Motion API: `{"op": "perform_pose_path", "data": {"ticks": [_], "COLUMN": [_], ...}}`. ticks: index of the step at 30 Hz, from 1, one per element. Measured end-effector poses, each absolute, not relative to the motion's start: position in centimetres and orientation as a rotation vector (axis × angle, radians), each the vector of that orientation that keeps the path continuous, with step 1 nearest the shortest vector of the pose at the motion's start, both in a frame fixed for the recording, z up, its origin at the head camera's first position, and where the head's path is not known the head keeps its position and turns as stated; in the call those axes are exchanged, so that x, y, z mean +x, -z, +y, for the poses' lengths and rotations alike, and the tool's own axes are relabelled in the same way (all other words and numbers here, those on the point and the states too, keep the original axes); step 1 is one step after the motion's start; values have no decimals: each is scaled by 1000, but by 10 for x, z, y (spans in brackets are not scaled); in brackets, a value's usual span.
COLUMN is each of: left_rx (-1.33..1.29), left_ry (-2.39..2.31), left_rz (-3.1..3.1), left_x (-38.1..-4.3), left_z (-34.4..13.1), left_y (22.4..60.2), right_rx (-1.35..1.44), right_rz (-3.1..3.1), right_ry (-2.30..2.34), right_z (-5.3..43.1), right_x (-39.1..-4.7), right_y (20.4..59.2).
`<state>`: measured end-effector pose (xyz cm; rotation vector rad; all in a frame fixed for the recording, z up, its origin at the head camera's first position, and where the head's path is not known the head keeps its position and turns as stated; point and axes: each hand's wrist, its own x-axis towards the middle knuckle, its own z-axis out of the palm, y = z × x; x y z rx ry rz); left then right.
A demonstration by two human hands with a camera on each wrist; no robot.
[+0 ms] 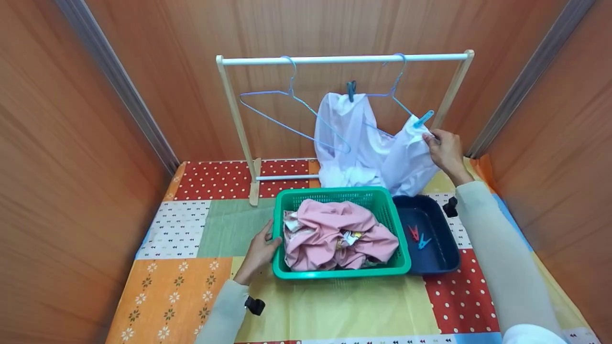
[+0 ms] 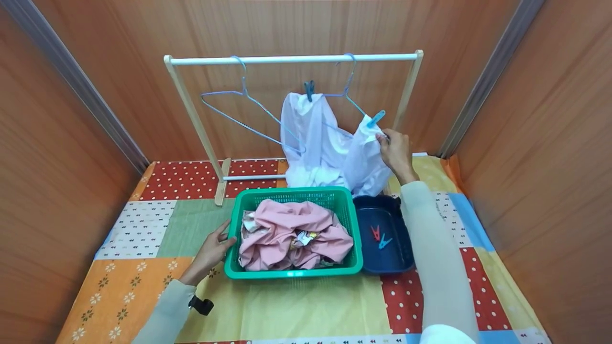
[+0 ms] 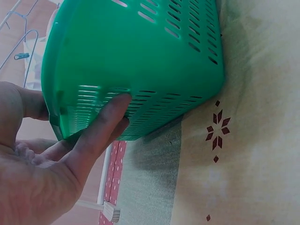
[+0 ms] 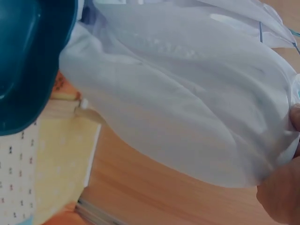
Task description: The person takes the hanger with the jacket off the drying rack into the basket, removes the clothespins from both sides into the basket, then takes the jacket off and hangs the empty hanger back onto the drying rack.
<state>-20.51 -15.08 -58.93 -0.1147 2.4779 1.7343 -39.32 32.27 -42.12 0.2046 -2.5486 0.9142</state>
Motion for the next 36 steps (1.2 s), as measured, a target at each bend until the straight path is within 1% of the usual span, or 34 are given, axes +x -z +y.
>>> {"op": "perform_pose_path", "data": {"ticks": [9, 16, 23, 36], "left_rx": [-115, -101, -110, -70], "left_ry": [-1738, -1748, -1750, -1746], "left_rz": [2472, 2473, 2456, 2478], "left_x": [-205, -205, -204, -206], "left_z": [-150, -150, -150, -151], "left_y": [589, 590, 589, 590], "right_rx": [119, 152, 185, 232], "right_rz": [-2515, -2450, -2385, -2363], "right_ry": [-996, -1000, -951, -944], "right_z": [309, 303, 306, 311], "right_x": [-383, -376, -367, -357], "right_y": [404, 397, 405, 434]}}
